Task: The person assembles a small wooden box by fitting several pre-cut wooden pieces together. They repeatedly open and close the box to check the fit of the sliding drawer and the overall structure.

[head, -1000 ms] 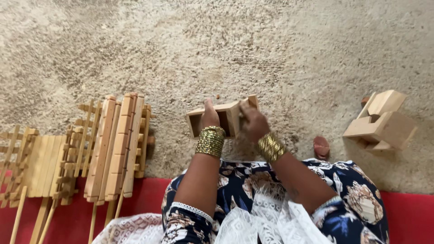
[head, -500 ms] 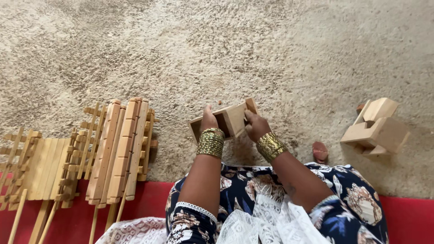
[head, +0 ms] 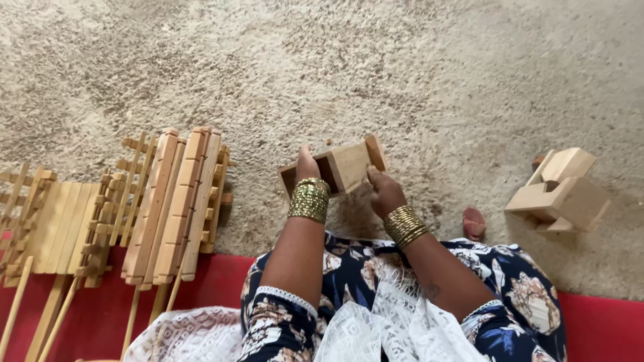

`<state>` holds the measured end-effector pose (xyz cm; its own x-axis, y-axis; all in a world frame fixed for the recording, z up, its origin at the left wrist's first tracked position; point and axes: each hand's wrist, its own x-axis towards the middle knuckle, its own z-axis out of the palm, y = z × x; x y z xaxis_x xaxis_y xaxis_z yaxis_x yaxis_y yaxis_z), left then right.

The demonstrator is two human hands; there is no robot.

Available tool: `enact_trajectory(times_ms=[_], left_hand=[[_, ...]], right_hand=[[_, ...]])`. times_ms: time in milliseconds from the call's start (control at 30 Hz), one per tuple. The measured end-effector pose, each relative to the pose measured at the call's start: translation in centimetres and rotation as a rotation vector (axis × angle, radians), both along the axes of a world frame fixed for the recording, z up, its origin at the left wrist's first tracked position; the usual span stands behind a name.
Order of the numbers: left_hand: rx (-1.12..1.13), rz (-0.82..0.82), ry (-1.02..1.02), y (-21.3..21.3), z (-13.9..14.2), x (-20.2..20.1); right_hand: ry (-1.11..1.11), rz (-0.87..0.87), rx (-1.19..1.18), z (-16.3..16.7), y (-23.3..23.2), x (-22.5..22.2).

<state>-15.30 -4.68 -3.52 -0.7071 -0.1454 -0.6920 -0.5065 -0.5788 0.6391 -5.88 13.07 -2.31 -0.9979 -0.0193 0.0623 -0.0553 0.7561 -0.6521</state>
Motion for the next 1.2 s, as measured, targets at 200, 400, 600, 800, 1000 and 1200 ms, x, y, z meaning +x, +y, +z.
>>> enact_trajectory(times_ms=[200,400,600,800,1000,1200], left_hand=[[0.055,-0.038,-0.055,0.0,0.6,0.3],[0.203,0.035,0.035,-0.7,-0.6,-0.3],[-0.047,0.009,0.073,0.1,-0.5,-0.1],[-0.18,-0.228,-0.062,0.2,1.9,1.3],[-0.096,-0.074,0.0,0.9,2.7,1.5],[0.093,-0.079,0.005,1.4,1.7,1.4]], right_hand=[[0.412,0.235,0.129,0.5,-1.7,3.9],[0.471,0.289,0.042,0.2,-2.8,3.8],[0.296,0.087,0.137,-1.8,1.9,0.2],[0.429,-0.005,0.388,-0.5,3.9,-4.2],[0.425,0.156,0.771,-1.2,1.8,-5.3],[0.301,0.39,0.837,-2.8,5.0,0.0]])
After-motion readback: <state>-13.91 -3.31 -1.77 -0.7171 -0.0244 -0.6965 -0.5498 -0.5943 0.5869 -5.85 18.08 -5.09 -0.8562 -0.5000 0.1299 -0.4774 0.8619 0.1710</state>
